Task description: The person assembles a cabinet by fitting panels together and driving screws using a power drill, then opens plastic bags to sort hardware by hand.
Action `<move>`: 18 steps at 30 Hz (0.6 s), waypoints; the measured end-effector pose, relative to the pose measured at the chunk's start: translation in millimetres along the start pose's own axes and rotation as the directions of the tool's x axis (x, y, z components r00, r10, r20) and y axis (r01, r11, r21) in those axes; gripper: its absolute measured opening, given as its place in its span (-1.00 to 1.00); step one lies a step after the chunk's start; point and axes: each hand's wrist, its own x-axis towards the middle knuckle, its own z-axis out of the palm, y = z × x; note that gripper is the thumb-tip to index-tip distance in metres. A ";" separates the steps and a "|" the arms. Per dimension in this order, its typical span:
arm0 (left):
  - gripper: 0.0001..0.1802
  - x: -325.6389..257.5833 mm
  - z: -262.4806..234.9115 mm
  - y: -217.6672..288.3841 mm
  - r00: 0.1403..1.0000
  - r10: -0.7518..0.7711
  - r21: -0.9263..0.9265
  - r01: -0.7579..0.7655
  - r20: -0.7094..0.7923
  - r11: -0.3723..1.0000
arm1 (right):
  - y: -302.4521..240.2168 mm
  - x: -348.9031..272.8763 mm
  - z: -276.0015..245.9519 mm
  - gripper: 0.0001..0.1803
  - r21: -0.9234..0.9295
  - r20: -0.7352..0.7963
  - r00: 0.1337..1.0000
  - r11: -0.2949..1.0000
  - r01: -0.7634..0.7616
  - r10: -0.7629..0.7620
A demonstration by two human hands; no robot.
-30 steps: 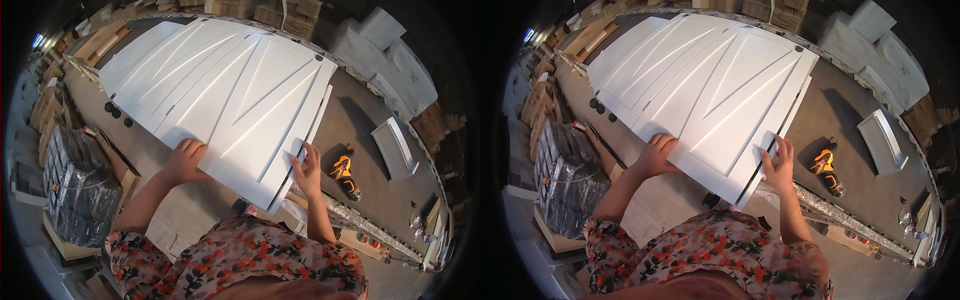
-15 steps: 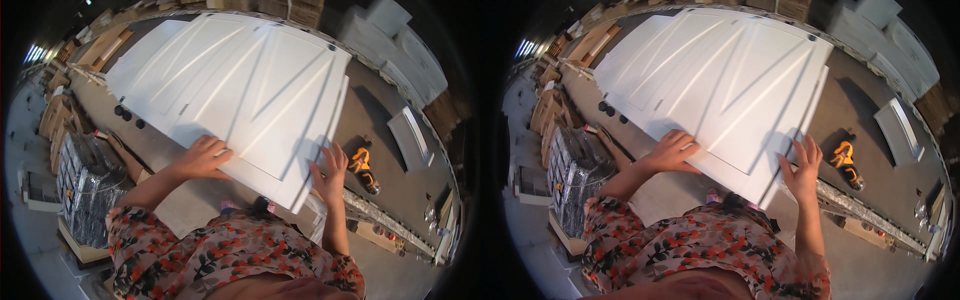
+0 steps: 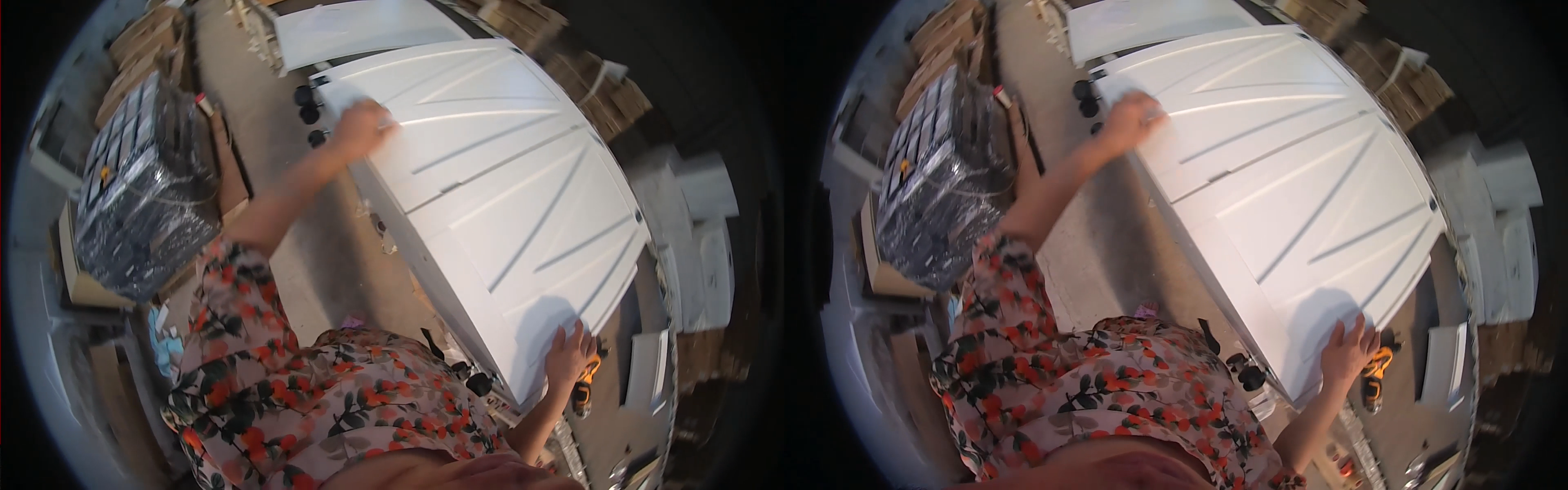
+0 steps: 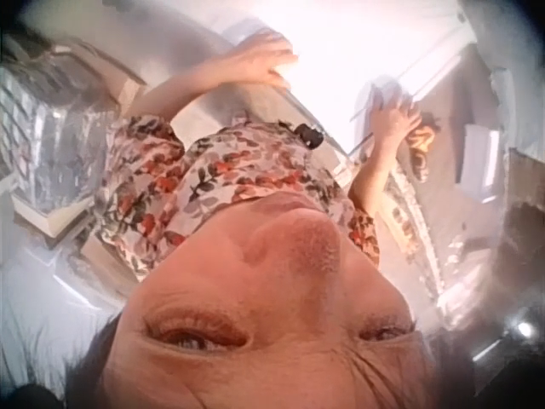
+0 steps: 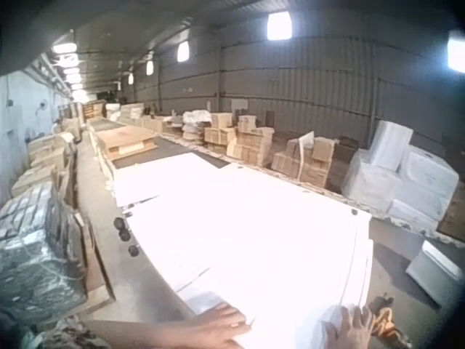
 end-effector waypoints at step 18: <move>-0.34 132.6 -6.0 -184.7 0.781 -0.447 0.223 0.387 0.437 0.895 | 11.3 -8.8 14.9 -0.54 0.051 -0.045 0.996 0.996 -0.072 0.074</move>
